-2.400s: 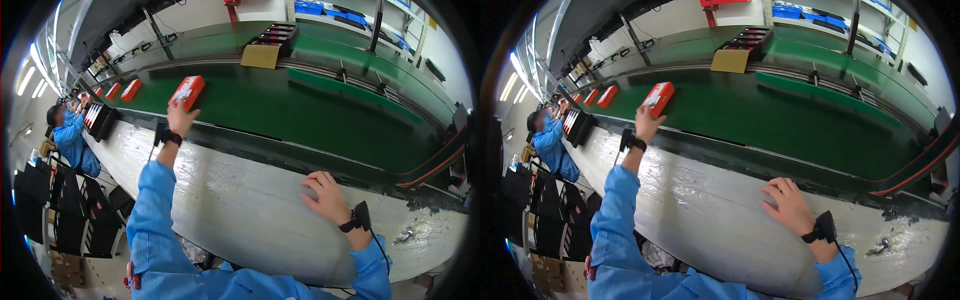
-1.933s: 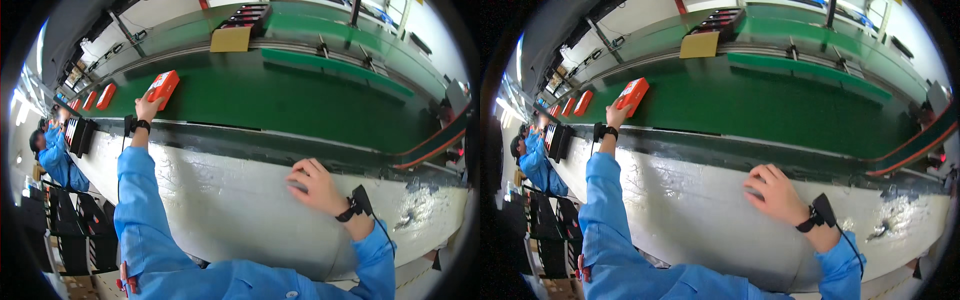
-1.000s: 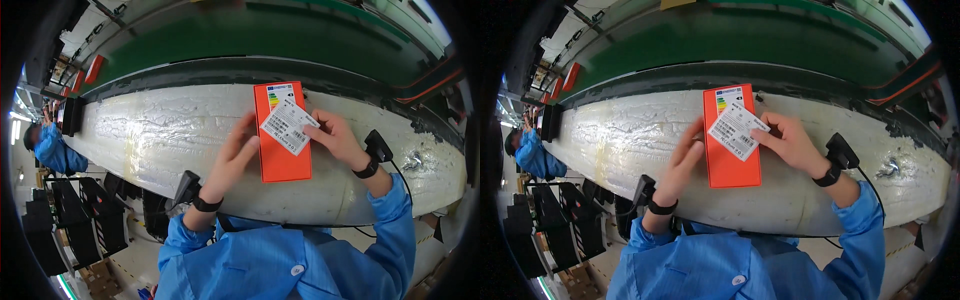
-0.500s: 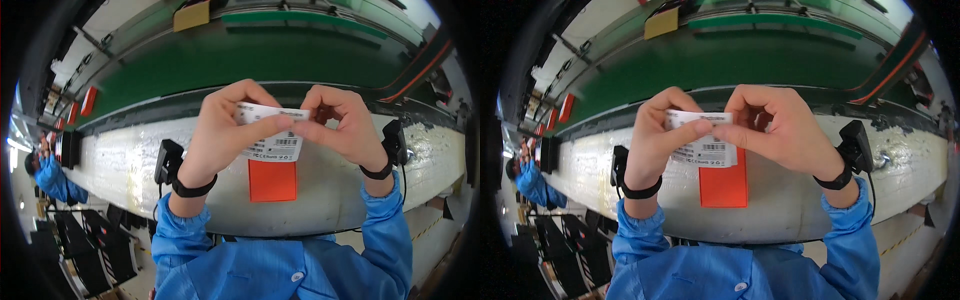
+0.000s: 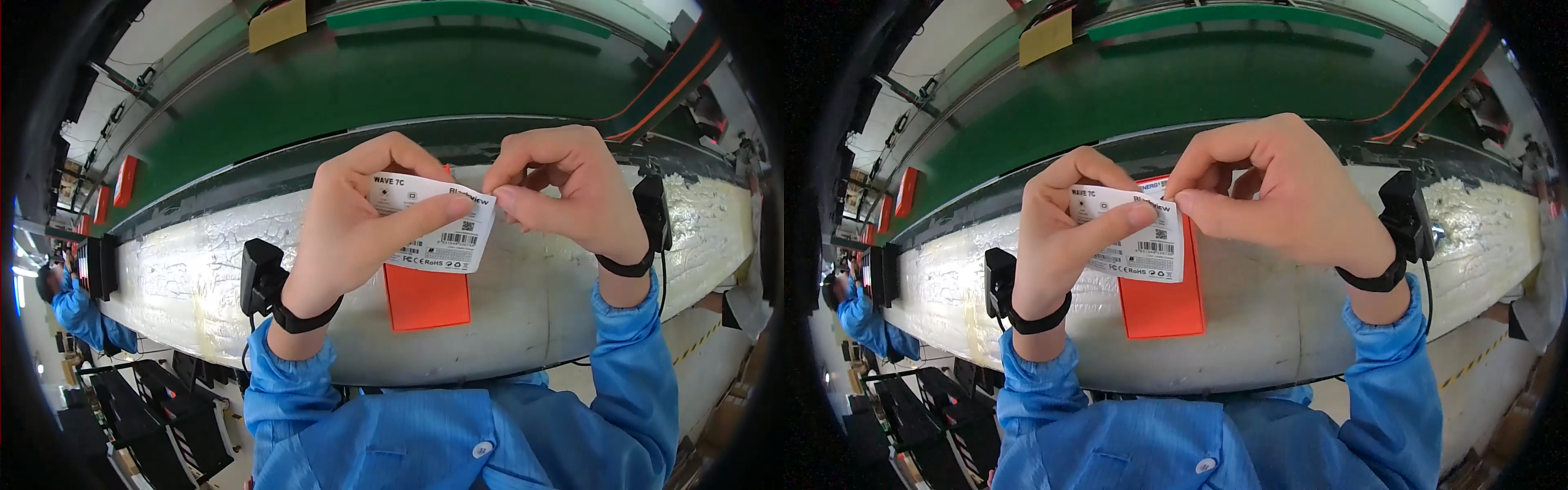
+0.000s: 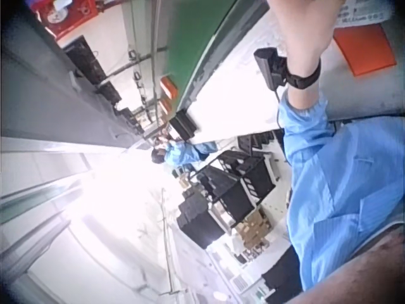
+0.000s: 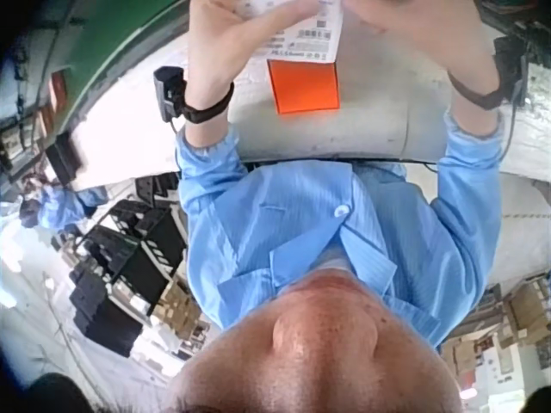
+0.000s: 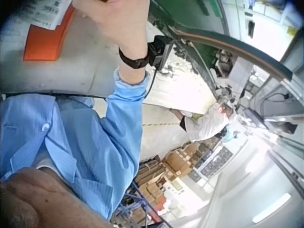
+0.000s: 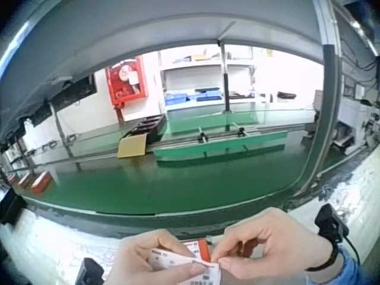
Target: The recorder is applying white information stickers to the back of red product boxes on a conveyor belt.
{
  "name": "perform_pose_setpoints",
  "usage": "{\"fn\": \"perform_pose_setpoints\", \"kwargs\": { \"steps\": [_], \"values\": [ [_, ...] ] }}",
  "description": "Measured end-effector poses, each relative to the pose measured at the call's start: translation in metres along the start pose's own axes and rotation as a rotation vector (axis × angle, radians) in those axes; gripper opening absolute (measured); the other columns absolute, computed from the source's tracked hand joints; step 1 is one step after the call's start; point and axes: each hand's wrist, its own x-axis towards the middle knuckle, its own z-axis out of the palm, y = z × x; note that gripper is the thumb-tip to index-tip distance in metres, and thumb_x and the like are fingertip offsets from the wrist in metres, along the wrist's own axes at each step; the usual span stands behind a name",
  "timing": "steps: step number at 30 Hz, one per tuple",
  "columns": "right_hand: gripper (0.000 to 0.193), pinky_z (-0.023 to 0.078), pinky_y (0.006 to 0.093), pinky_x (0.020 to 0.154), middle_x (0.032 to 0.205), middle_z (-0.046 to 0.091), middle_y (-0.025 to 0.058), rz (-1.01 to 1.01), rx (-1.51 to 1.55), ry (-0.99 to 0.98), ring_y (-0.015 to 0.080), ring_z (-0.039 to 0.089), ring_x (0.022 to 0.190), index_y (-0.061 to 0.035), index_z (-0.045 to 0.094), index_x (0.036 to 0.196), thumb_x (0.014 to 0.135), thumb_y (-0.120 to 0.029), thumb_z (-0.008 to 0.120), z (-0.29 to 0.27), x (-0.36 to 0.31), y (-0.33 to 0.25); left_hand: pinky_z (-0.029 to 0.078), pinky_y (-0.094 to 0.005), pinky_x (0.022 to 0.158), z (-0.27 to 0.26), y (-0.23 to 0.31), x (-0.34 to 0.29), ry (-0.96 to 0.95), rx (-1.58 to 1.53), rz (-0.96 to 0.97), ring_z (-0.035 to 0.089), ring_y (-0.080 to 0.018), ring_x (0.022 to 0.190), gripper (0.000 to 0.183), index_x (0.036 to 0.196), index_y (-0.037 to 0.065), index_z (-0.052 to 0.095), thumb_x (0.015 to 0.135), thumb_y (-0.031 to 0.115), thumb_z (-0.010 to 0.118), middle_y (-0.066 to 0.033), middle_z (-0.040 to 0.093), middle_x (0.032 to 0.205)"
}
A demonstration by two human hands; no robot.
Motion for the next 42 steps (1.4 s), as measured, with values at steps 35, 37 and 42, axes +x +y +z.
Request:
{"fn": "perform_pose_setpoints", "kwargs": {
  "steps": [35, 37, 42],
  "values": [
    [0.005, 0.042, 0.0219, 0.056, 0.077, 0.064, 0.0016, -0.238, -0.07, 0.002, 0.0075, 0.057, 0.065, -0.003, 0.069, 0.083, 0.084, -0.007, 0.072, 0.079, -0.025, 0.005, 0.033, -0.0228, 0.057, -0.005, 0.007, -0.098, 0.322, 0.217, -0.02, 0.045, -0.0046, 0.064, 0.033, 0.066, 0.003, 0.053, 0.079, 0.015, 0.081, 0.0009, 0.048, 0.067],
    [0.005, 0.043, 0.0217, 0.059, 0.079, 0.064, 0.0011, -0.19, -0.034, -0.032, 0.0066, 0.057, 0.068, -0.0027, 0.067, 0.083, 0.085, -0.006, 0.071, 0.08, -0.024, 0.009, 0.03, -0.0252, 0.048, -0.009, 0.0, -0.108, 0.332, 0.163, 0.037, 0.039, -0.0063, 0.055, 0.041, 0.063, 0.0, 0.049, 0.08, 0.02, 0.082, 0.0004, 0.043, 0.059],
    [0.009, 0.039, 0.0213, 0.056, 0.074, 0.055, -0.0006, -0.134, 0.086, 0.024, 0.0064, 0.052, 0.064, -0.001, 0.061, 0.081, 0.087, -0.006, 0.066, 0.06, -0.032, 0.027, 0.025, -0.0299, 0.048, -0.045, -0.016, -0.179, 0.552, 0.466, 0.03, 0.032, -0.0079, 0.053, 0.047, 0.059, -0.001, 0.043, 0.08, 0.016, 0.081, -0.0027, 0.035, 0.056]
  ]
}}
